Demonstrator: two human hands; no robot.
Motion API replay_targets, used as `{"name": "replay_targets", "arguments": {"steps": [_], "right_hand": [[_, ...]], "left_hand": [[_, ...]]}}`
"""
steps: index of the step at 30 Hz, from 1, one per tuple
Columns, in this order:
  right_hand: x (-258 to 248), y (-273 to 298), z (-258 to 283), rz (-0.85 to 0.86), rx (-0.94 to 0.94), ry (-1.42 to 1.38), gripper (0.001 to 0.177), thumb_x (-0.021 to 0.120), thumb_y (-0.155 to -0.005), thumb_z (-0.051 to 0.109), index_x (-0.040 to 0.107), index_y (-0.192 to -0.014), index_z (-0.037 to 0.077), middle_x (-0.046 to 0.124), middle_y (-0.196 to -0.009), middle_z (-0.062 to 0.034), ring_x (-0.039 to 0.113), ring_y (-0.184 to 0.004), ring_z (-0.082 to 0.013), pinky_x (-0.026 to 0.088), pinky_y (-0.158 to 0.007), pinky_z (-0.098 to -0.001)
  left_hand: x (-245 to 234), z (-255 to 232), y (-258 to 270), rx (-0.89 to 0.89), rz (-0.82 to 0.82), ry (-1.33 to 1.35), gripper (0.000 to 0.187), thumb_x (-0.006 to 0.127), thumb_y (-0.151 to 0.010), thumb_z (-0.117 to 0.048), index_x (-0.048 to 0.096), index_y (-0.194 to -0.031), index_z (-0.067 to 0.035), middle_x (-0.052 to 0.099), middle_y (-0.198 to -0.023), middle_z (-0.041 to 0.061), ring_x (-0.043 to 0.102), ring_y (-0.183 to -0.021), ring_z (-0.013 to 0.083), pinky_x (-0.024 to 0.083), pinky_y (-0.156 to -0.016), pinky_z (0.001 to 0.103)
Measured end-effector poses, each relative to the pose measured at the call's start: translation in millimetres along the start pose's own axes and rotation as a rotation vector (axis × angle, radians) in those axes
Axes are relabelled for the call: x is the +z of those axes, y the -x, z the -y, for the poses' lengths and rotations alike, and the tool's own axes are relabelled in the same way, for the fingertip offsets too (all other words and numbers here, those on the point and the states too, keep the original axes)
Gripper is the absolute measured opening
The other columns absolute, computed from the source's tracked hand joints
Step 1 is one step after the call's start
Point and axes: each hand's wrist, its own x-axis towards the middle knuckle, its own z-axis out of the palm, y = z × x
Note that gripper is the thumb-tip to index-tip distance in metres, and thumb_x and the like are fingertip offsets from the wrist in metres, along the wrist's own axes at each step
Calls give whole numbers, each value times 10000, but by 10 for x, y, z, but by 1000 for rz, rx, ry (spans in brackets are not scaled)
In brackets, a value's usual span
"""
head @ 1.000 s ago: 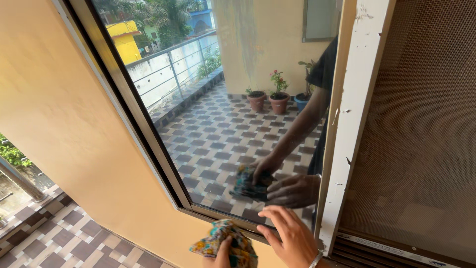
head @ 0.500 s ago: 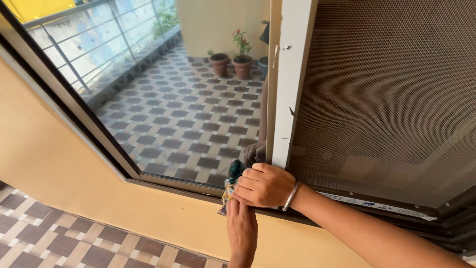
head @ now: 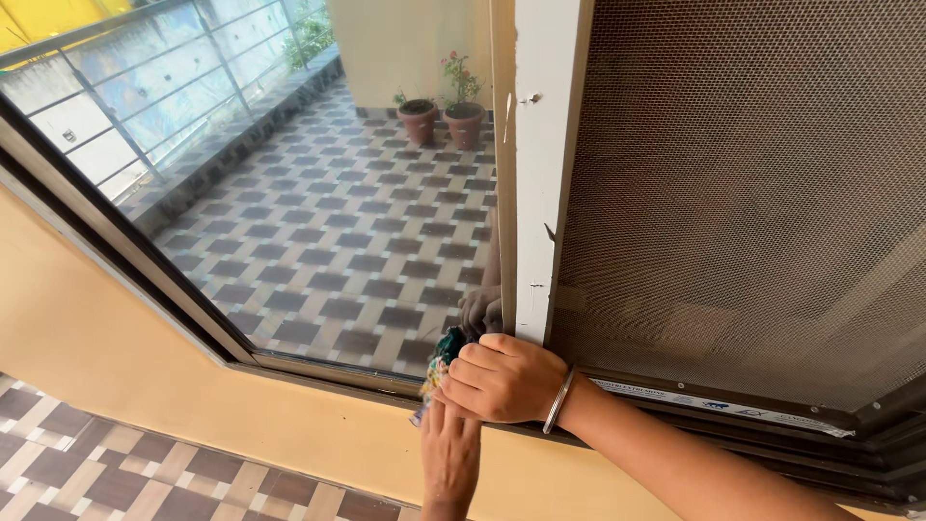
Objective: The person wipes the glass pane of a sliding door with a patterned cloth and then cleans the dust from the metal tracks at the base of the door frame.
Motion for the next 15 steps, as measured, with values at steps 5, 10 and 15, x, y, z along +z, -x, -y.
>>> {"name": "replay_targets", "arguments": {"steps": [5, 10, 15], "right_hand": [[22, -8, 32, -24, 28, 27, 238, 698, -998, 312, 640, -833, 149, 601, -818, 43, 607, -852, -132, 473, -826, -288], [11, -20, 41, 8, 43, 19, 223, 699, -999, 312, 653, -845, 157, 588, -793, 50, 593, -824, -130, 472, -807, -289], [60, 6, 58, -4, 55, 32, 208, 675, -1014, 304, 663, -863, 161, 602, -813, 63, 596, -834, -118, 476, -801, -272]], "left_hand": [[-484, 561, -178, -356, -217, -139, 451, 563, -845, 19, 577, -1294, -10, 569, -1315, 219, 532, -1211, 445, 457, -973, 530], [-705, 581, -419, -527, -412, 117, 470, 551, -818, -10, 585, -1286, -19, 594, -1265, 224, 576, -1177, 437, 486, -930, 492], [-150, 466, -240, -206, -316, 105, 398, 560, -862, -35, 620, -1255, -50, 622, -1251, 208, 612, -1152, 410, 510, -919, 477]]}}
